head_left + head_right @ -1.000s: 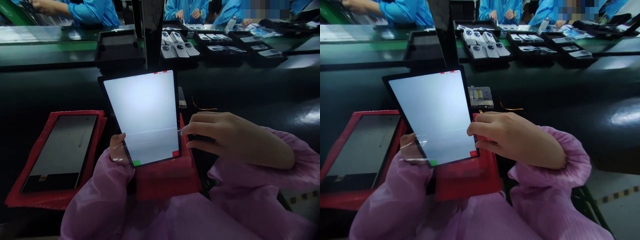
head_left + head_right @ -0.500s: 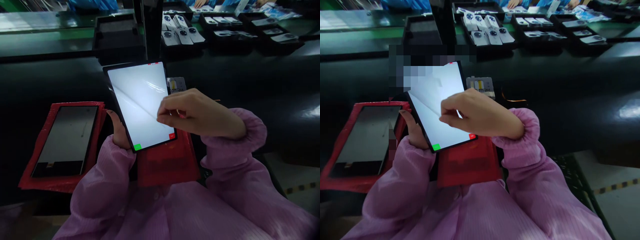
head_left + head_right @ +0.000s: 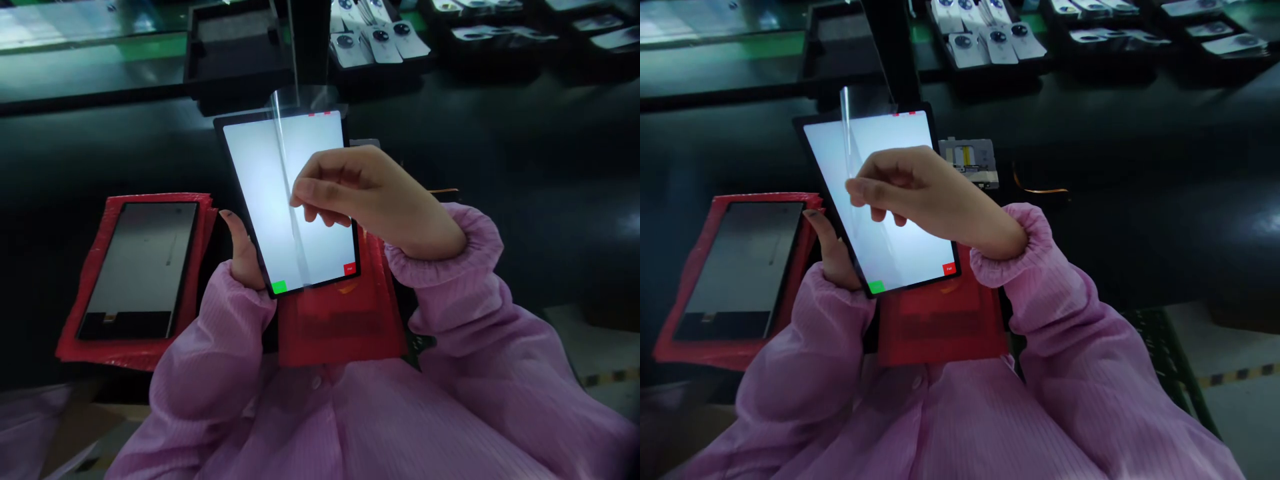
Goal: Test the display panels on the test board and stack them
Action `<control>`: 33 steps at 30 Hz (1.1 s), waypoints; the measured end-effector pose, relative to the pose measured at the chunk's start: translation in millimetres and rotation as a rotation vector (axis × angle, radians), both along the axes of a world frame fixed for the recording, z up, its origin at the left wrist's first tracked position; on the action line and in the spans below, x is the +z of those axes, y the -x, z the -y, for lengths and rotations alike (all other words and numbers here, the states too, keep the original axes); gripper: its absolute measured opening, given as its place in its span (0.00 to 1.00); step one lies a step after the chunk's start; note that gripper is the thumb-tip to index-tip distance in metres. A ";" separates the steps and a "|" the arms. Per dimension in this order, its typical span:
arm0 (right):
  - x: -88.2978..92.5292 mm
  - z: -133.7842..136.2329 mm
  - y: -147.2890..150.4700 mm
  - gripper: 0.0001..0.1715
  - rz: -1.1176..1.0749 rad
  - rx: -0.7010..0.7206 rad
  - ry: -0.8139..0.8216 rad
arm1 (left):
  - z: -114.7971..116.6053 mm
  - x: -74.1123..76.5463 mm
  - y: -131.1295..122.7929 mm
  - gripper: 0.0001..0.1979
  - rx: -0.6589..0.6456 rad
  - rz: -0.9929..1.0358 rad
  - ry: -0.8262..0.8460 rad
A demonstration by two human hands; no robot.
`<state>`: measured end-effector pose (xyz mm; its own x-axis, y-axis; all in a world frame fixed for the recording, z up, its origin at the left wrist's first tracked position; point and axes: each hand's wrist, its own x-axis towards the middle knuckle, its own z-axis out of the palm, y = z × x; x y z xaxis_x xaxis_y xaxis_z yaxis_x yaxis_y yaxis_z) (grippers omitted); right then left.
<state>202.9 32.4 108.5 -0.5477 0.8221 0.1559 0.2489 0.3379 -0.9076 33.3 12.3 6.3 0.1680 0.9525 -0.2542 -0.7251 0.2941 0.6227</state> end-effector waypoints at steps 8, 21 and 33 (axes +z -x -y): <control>1.9 5.1 -14.8 0.10 0.434 -0.281 -0.336 | -8.3 -1.7 8.6 0.48 -0.144 0.107 0.091; 0.6 -1.3 -20.2 0.03 0.326 -0.369 -0.335 | -15.0 -5.0 21.5 0.55 -0.381 0.342 0.067; -15.8 -45.4 -67.4 0.25 0.366 -0.054 -0.414 | -23.0 -6.5 24.6 0.51 -0.315 0.300 0.203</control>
<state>270.3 77.8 92.7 -0.5852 0.7611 0.2797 0.5498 0.6260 -0.5530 8.7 35.3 -0.3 0.5351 0.7794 -0.3258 -0.7199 0.6226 0.3068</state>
